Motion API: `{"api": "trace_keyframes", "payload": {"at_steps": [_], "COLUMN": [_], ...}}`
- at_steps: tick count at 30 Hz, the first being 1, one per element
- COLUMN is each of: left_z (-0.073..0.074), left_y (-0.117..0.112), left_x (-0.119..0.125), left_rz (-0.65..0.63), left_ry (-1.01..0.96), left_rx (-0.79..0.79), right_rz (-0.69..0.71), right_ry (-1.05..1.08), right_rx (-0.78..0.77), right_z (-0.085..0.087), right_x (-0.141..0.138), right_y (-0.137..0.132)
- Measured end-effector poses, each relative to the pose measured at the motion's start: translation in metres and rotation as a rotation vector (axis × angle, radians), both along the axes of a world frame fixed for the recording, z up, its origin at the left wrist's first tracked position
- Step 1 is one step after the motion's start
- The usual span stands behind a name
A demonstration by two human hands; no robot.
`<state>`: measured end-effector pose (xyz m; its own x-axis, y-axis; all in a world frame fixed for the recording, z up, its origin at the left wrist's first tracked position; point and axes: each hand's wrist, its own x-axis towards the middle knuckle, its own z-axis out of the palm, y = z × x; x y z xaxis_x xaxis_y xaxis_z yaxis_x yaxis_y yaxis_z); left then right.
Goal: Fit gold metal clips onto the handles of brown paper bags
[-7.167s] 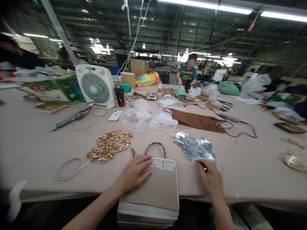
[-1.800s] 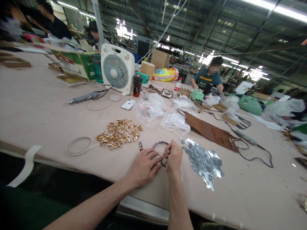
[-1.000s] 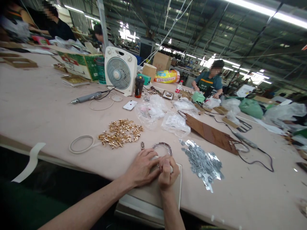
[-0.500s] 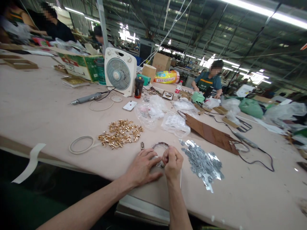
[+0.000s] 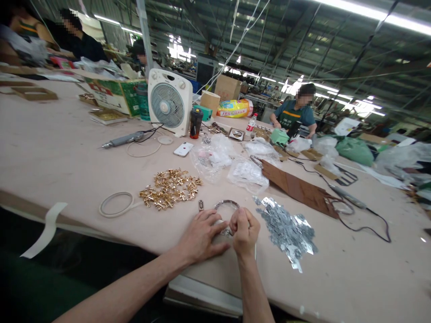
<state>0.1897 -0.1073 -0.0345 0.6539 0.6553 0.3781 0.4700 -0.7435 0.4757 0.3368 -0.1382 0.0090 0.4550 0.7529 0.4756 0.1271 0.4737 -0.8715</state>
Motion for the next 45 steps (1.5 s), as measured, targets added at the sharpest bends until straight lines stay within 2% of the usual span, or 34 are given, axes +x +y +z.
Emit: {"api": "trace_keyframes", "payload": {"at_steps": [4, 9, 11, 15, 19, 24, 30, 42, 45], "left_z": [0.000, 0.002, 0.003, 0.002, 0.002, 0.003, 0.002, -0.004, -0.004], "left_y": [0.000, 0.000, 0.000, 0.001, 0.001, 0.000, 0.001, 0.001, 0.001], "left_x": [0.000, 0.000, 0.000, -0.001, -0.001, 0.000, 0.003, 0.006, 0.006], "left_rz": [-0.010, -0.010, -0.012, -0.017, -0.011, 0.003, 0.019, 0.034, 0.031], "left_ry": [0.002, 0.003, 0.008, 0.019, 0.009, -0.004, -0.004, 0.011, 0.005], "left_rx": [-0.002, 0.000, 0.000, 0.003, -0.014, -0.007, -0.009, -0.016, -0.029], "right_rz": [0.035, 0.067, 0.069, 0.054, 0.080, 0.098, 0.266, 0.488, 0.525], "right_ry": [0.066, 0.091, 0.160, 0.275, 0.311, 0.372, 0.368, 0.334, 0.263], "right_rx": [0.125, -0.115, -0.104, -0.025, -0.124, -0.212, -0.287, -0.214, -0.228], "right_z": [0.008, -0.012, -0.016, -0.009, -0.004, -0.011, -0.013, -0.014, -0.015], "right_x": [0.001, 0.002, 0.004, 0.005, 0.002, 0.006, 0.014, 0.017, 0.016], "right_y": [-0.003, 0.002, 0.005, 0.012, 0.027, 0.040, 0.044, 0.035, 0.033]}}
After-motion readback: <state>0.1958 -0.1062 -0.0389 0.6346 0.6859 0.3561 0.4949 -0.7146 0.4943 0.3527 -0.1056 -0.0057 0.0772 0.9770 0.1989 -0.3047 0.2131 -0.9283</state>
